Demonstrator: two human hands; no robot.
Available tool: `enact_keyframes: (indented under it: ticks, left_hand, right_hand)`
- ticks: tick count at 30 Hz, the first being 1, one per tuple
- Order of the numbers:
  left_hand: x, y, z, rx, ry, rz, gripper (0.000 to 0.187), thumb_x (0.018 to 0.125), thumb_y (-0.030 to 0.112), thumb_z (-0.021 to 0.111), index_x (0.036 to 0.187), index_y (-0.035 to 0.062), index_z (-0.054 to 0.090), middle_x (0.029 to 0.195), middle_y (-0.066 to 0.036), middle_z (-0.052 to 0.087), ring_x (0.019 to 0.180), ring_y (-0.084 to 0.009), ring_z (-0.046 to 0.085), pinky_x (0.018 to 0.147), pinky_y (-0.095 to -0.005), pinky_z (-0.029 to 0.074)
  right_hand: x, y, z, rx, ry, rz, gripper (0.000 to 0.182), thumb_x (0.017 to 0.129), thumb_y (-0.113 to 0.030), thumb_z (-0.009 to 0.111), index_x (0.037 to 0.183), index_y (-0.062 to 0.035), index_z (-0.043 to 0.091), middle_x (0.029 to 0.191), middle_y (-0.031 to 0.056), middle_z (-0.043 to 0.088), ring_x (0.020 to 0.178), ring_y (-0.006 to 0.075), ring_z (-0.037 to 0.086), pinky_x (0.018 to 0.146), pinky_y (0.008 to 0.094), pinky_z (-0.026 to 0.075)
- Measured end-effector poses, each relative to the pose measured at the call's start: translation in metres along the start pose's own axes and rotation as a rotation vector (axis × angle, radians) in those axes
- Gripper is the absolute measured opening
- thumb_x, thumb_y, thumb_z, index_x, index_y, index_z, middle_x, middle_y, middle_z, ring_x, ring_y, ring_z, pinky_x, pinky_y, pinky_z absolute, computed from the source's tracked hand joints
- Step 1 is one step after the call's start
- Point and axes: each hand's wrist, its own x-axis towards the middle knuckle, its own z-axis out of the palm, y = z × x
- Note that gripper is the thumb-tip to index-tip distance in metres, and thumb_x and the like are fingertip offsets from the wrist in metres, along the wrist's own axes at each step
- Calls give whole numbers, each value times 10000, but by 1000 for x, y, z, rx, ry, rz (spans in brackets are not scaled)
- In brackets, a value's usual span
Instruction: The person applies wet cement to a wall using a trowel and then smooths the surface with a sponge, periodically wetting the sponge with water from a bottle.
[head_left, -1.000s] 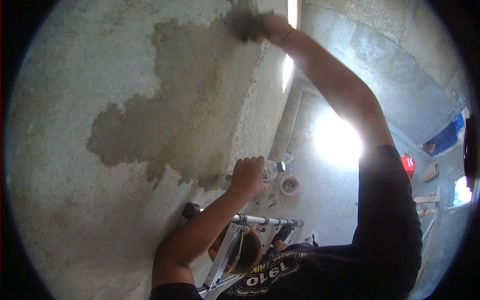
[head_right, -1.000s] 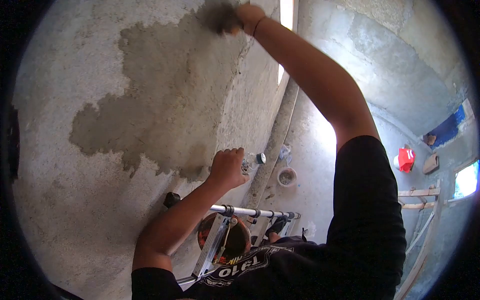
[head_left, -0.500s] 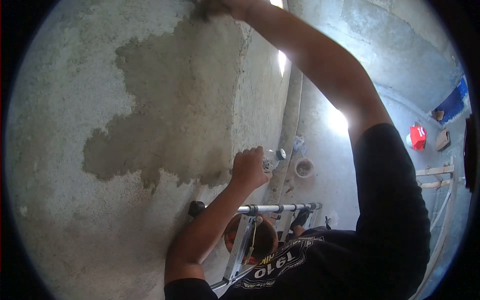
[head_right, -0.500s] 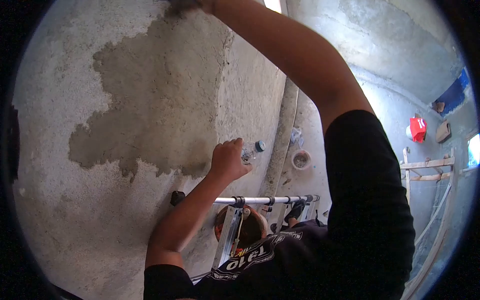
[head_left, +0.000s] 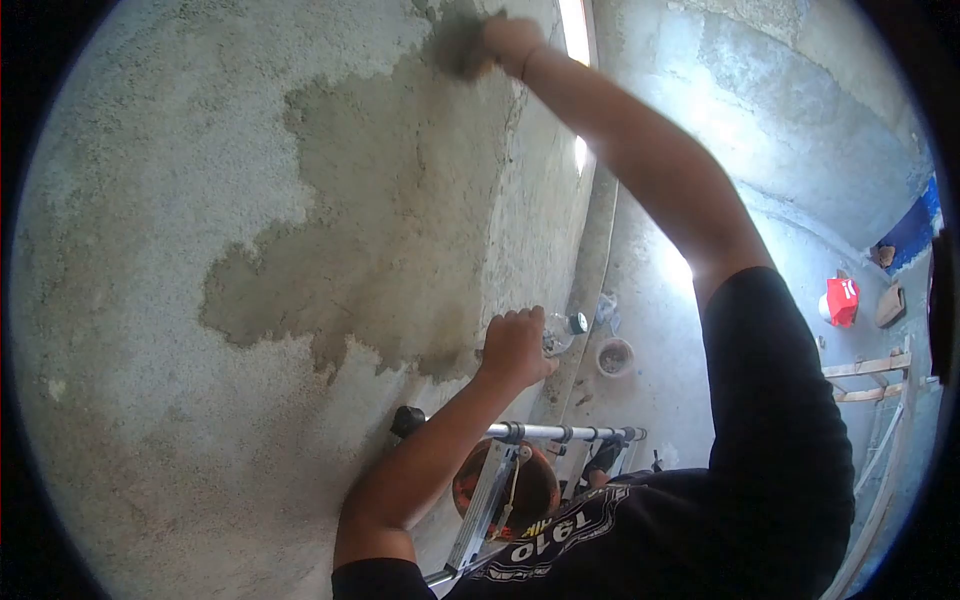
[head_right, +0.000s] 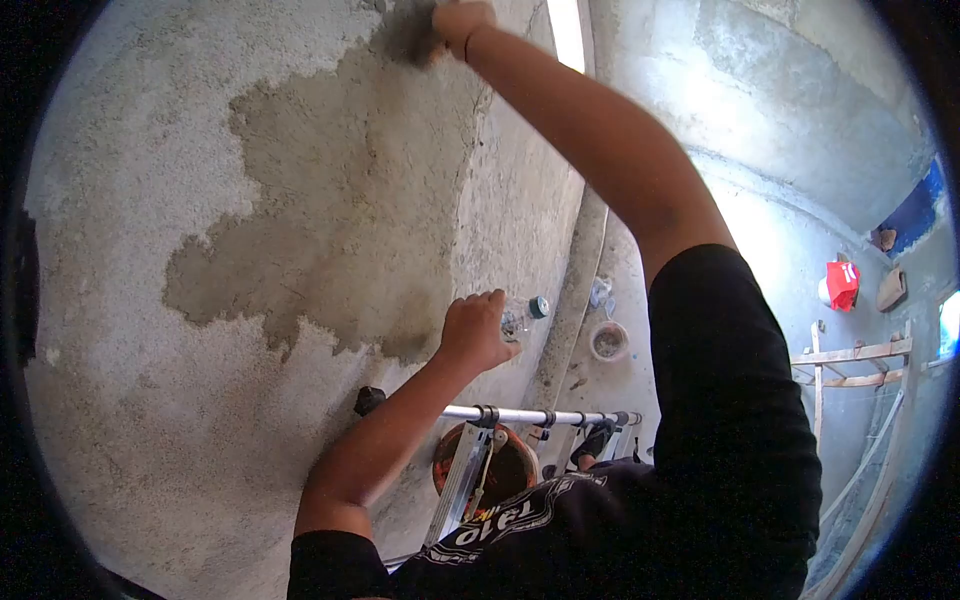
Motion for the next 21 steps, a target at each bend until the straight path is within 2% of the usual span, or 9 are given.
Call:
enact_keyframes:
  ticks: [2,6,7,9,11,14,18,19,21]
  left_hand:
    - [-3,1,-1,-10,-8,2,587,611,360,826,1034,49,562,940,-107,629,919,-276,622,821,-394,464]
    - [-2,0,4,0,5,-7,594,611,360,830,1039,49,559,944,-104,629,920,-271,621,810,-391,461]
    - [-2,-1,7,4,38,6,596,612,360,831,1042,49,558,946,-102,629,922,-269,620,806,-391,460]
    - [-2,0,4,12,25,5,596,613,361,830,1043,50,558,947,-101,629,926,-267,619,807,-391,460]
    - [-2,2,4,13,3,1,597,615,362,830,1044,50,557,949,-100,629,931,-266,617,808,-391,459]
    - [-1,0,5,25,21,4,594,612,357,830,1041,49,558,950,-103,630,934,-268,618,814,-394,462]
    - [-2,1,0,-12,-27,-16,599,599,353,823,1033,34,560,957,-126,632,933,-285,620,826,-403,468]
    - [0,1,-2,-29,-27,-30,600,593,353,812,1026,22,560,963,-145,632,937,-301,620,837,-410,471]
    - [-1,0,0,-10,4,-25,605,594,353,825,1035,34,561,960,-129,633,930,-286,621,822,-404,470]
  right_hand:
    - [6,16,10,145,160,-21,222,731,-122,729,951,-106,703,961,86,709,901,279,682,741,357,543]
    - [-16,30,6,9,-80,265,251,716,-194,750,932,-81,692,963,91,709,898,266,688,759,363,543]
    - [-27,22,13,8,-198,284,258,728,-167,747,970,-93,694,1006,80,703,932,255,683,764,361,544]
    - [-54,4,37,8,-433,248,296,752,-112,740,1044,-118,698,1091,57,693,1001,234,673,774,357,547]
    - [-67,-10,32,-142,-517,74,295,777,-79,717,1067,-132,709,1124,56,690,1052,229,660,780,366,553]
    - [-33,-19,5,-71,-367,92,272,784,-90,711,1053,-130,715,1068,71,701,1006,222,675,769,372,553]
    - [2,22,-7,-11,-244,7,232,785,-95,678,1012,-132,709,992,96,705,881,249,696,696,371,554]
    - [2,36,3,122,-84,113,205,777,-160,701,980,-138,720,986,93,707,872,246,695,703,369,553]
    - [1,50,40,181,-67,241,233,773,-238,728,978,-128,728,975,73,712,882,229,696,732,365,549]
